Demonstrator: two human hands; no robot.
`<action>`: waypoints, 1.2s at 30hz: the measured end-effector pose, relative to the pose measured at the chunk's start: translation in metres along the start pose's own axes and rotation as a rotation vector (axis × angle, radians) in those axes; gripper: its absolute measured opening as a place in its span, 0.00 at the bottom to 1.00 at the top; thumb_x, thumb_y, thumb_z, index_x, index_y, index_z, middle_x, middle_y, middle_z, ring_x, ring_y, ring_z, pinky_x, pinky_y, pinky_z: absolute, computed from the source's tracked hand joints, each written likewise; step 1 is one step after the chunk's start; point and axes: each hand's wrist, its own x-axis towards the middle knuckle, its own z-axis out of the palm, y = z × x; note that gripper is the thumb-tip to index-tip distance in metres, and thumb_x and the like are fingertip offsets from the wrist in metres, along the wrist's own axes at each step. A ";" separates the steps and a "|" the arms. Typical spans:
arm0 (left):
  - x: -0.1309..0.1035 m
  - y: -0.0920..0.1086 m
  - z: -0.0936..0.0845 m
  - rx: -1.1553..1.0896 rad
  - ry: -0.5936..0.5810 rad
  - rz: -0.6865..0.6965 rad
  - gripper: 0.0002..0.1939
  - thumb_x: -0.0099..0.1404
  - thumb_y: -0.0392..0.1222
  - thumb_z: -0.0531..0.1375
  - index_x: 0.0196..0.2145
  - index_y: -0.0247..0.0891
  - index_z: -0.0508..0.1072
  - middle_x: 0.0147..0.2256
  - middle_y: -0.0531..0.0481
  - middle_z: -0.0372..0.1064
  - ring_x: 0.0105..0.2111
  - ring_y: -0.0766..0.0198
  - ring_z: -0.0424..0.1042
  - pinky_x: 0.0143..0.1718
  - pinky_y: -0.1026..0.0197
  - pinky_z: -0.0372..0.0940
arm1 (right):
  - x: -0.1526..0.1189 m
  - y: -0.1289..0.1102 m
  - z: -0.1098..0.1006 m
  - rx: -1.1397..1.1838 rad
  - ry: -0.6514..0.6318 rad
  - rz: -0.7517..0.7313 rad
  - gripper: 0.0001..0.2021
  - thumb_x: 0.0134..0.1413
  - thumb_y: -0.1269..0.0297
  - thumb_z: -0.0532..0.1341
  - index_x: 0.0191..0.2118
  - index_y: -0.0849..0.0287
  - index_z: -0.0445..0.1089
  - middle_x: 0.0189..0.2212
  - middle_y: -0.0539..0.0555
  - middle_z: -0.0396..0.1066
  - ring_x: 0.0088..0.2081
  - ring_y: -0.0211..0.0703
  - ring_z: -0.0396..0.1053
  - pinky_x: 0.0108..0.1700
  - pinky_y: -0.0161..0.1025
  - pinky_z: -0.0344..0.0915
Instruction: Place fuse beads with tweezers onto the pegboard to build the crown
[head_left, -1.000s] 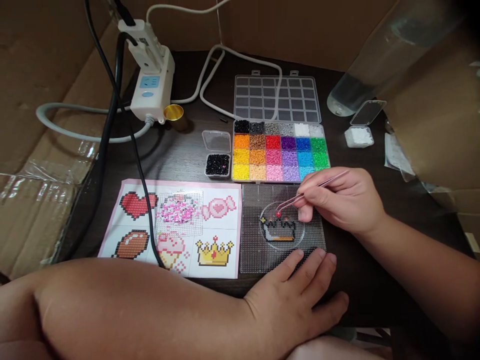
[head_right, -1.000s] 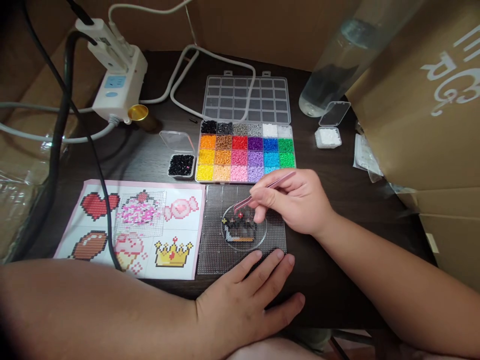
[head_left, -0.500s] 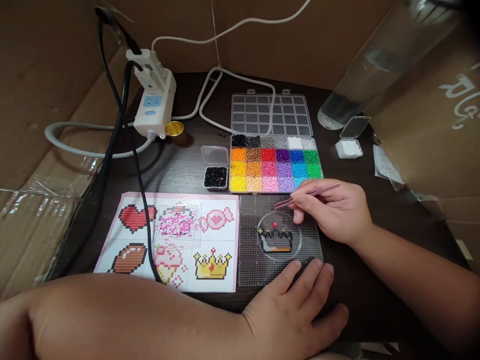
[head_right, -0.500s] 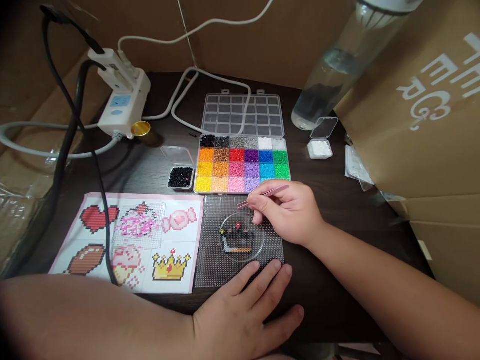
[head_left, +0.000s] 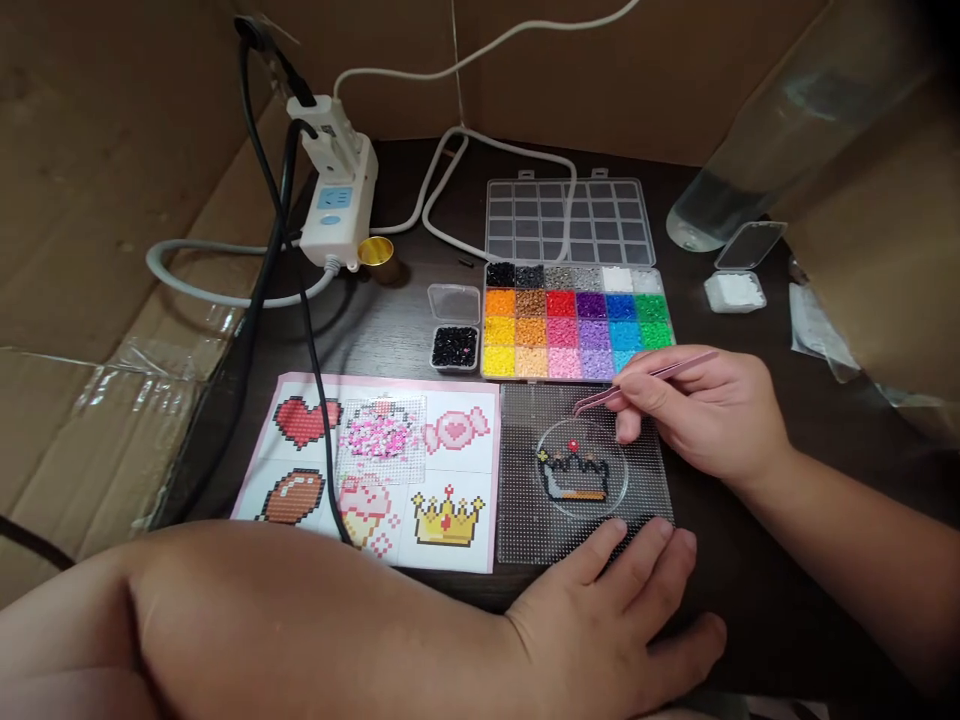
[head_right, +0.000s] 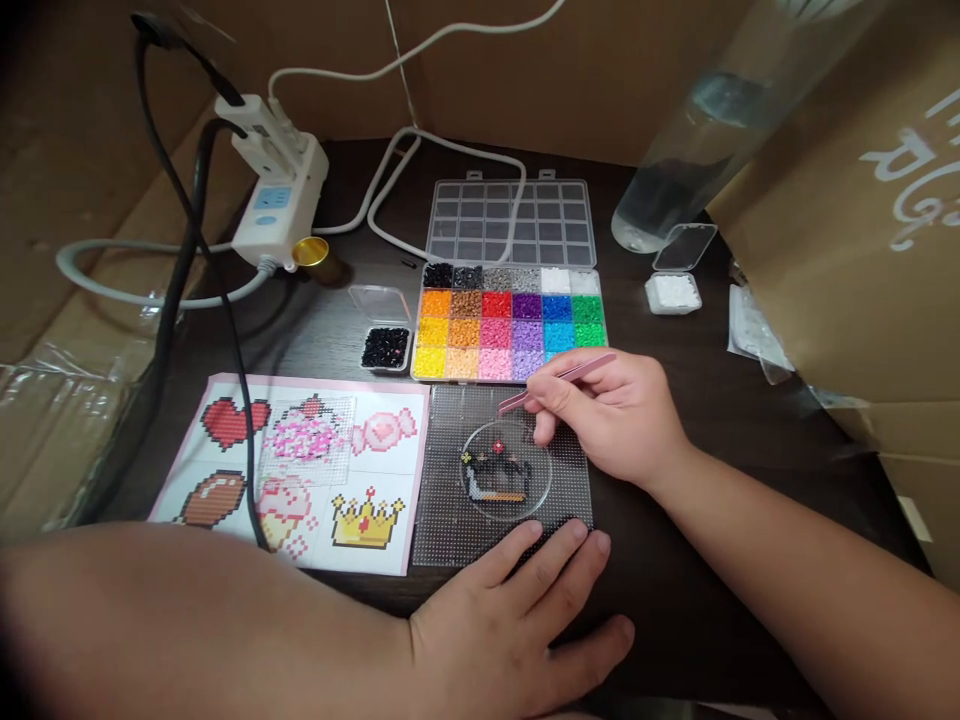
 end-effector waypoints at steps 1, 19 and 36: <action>0.000 0.000 0.000 0.003 0.005 -0.003 0.22 0.69 0.48 0.51 0.60 0.52 0.62 0.62 0.41 0.55 0.62 0.49 0.55 0.60 0.47 0.44 | 0.000 0.001 0.000 -0.002 0.000 0.006 0.09 0.55 0.59 0.64 0.29 0.58 0.76 0.19 0.51 0.73 0.23 0.39 0.73 0.30 0.37 0.74; -0.001 0.002 -0.007 0.040 -0.052 -0.011 0.22 0.69 0.46 0.49 0.60 0.55 0.61 0.63 0.44 0.55 0.62 0.50 0.54 0.59 0.48 0.45 | 0.004 0.003 -0.005 0.461 0.058 0.117 0.05 0.53 0.66 0.65 0.29 0.59 0.76 0.20 0.54 0.72 0.16 0.37 0.66 0.18 0.39 0.63; 0.002 -0.002 -0.002 0.047 -0.009 0.010 0.21 0.70 0.47 0.48 0.60 0.54 0.62 0.61 0.42 0.57 0.61 0.50 0.57 0.58 0.47 0.45 | 0.000 0.004 -0.002 0.512 0.036 0.026 0.08 0.61 0.62 0.58 0.37 0.58 0.73 0.25 0.52 0.75 0.17 0.41 0.71 0.19 0.40 0.67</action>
